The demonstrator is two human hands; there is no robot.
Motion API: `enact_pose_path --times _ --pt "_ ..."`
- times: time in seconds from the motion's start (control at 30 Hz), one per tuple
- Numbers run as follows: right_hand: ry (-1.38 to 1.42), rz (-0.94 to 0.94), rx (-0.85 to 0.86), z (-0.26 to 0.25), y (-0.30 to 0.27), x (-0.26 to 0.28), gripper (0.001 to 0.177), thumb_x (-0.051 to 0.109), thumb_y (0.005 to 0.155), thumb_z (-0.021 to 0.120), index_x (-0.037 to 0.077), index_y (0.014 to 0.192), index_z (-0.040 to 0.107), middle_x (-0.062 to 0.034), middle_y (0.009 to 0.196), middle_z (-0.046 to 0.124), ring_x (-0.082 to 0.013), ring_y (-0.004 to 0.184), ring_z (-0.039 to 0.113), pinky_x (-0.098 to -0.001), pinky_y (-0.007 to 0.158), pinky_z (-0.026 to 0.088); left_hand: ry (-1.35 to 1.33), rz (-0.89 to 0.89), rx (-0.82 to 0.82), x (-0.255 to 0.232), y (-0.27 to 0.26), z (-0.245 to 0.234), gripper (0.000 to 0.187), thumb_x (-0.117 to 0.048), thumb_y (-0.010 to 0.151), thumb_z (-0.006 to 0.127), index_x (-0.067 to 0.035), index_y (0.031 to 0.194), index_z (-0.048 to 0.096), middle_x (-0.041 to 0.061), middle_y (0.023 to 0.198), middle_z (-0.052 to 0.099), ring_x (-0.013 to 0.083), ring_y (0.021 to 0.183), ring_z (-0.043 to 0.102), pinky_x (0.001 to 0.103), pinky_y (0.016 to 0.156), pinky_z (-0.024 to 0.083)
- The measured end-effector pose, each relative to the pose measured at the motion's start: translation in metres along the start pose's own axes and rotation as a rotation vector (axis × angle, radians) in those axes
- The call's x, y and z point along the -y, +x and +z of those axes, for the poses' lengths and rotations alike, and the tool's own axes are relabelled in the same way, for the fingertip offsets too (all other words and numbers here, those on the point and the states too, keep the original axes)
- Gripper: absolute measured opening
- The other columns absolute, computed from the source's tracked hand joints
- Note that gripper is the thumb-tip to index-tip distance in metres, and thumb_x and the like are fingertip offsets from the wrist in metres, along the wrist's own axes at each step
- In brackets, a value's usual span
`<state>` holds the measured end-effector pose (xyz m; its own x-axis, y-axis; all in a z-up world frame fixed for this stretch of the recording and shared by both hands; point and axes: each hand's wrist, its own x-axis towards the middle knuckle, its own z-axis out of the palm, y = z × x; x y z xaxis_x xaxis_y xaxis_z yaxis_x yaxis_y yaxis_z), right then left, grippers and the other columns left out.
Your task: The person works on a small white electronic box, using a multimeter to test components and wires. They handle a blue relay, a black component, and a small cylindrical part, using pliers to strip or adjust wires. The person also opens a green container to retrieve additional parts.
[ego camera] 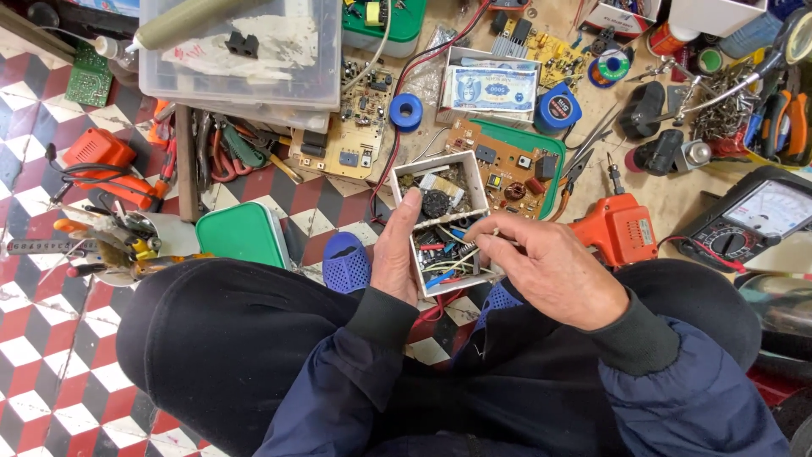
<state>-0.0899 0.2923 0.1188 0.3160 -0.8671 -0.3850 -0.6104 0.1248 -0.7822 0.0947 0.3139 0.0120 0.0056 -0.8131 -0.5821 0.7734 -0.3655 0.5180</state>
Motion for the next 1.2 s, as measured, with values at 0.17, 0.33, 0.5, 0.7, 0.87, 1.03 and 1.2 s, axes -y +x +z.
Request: enact_pose_path --times 0.17,0.33,0.5,0.7,0.87,1.03,1.2 --pt "0.048 0.021 0.034 0.001 0.002 0.000 0.028 0.011 0.111 0.058 0.010 0.110 0.086 -0.0103 0.064 0.073 -0.0180 0.062 0.061 -0.0364 0.060 0.060 0.046 -0.007 -0.054 -0.006 -0.005 0.005 0.066 -0.044 0.097 0.067 0.002 0.144 0.065 0.018 0.126 0.075 0.0221 0.099 0.073 0.033 0.082 0.059" --pt "0.073 0.019 0.026 0.001 0.006 0.001 0.030 0.010 0.111 0.058 0.009 0.116 0.088 -0.0112 0.059 0.068 -0.0175 0.060 0.056 -0.0354 0.061 0.057 -0.034 -0.024 -0.050 -0.007 -0.005 0.002 0.065 -0.042 0.097 0.070 0.001 0.145 0.066 0.018 0.126 0.077 0.0217 0.097 0.075 0.032 0.078 0.060" --pt "0.087 0.003 0.035 0.004 0.006 0.002 0.030 0.009 0.109 0.060 0.009 0.120 0.088 -0.0103 0.057 0.065 -0.0159 0.060 0.052 -0.0336 0.060 0.054 -0.081 -0.035 -0.014 -0.007 -0.006 -0.001 0.068 -0.044 0.097 0.070 0.001 0.148 0.063 0.019 0.125 0.077 0.0227 0.094 0.076 0.032 0.076 0.063" --pt "0.083 0.015 0.020 0.007 0.006 -0.008 0.027 0.011 0.107 0.065 0.010 0.125 0.086 -0.0138 0.080 0.084 -0.0168 0.067 0.063 -0.0328 0.064 0.056 -0.061 -0.036 -0.043 -0.010 -0.008 0.002 0.068 -0.043 0.097 0.069 0.002 0.148 0.064 0.018 0.125 0.077 0.0212 0.095 0.075 0.031 0.079 0.061" --pt "-0.087 -0.031 -0.013 0.015 0.009 -0.007 0.022 0.019 0.106 0.072 0.017 0.120 0.089 -0.0110 0.094 0.089 -0.0167 0.075 0.077 -0.0362 0.066 0.064 -0.067 -0.030 -0.039 -0.002 -0.004 -0.003 0.065 -0.043 0.097 0.071 -0.001 0.147 0.065 0.018 0.121 0.077 0.0212 0.091 0.074 0.032 0.073 0.060" --pt "-0.371 -0.170 -0.042 0.027 0.010 -0.005 0.031 0.024 0.111 0.063 0.015 0.135 0.081 -0.0141 0.094 0.087 -0.0263 0.072 0.083 -0.0414 0.069 0.068 0.062 0.066 -0.045 0.014 0.003 -0.011 0.090 -0.047 0.088 0.071 0.004 0.160 0.053 0.019 0.173 0.053 0.0286 0.161 0.047 0.039 0.128 0.035" --pt "-0.595 -0.195 -0.062 0.034 0.010 -0.007 0.034 0.037 0.114 0.058 0.017 0.132 0.078 -0.0115 0.092 0.086 -0.0272 0.075 0.085 -0.0440 0.070 0.069 0.209 0.037 -0.052 -0.013 -0.018 0.025 0.127 -0.061 0.085 0.083 -0.005 0.178 0.018 0.034 0.180 0.001 0.0573 0.166 -0.002 0.073 0.132 0.009"
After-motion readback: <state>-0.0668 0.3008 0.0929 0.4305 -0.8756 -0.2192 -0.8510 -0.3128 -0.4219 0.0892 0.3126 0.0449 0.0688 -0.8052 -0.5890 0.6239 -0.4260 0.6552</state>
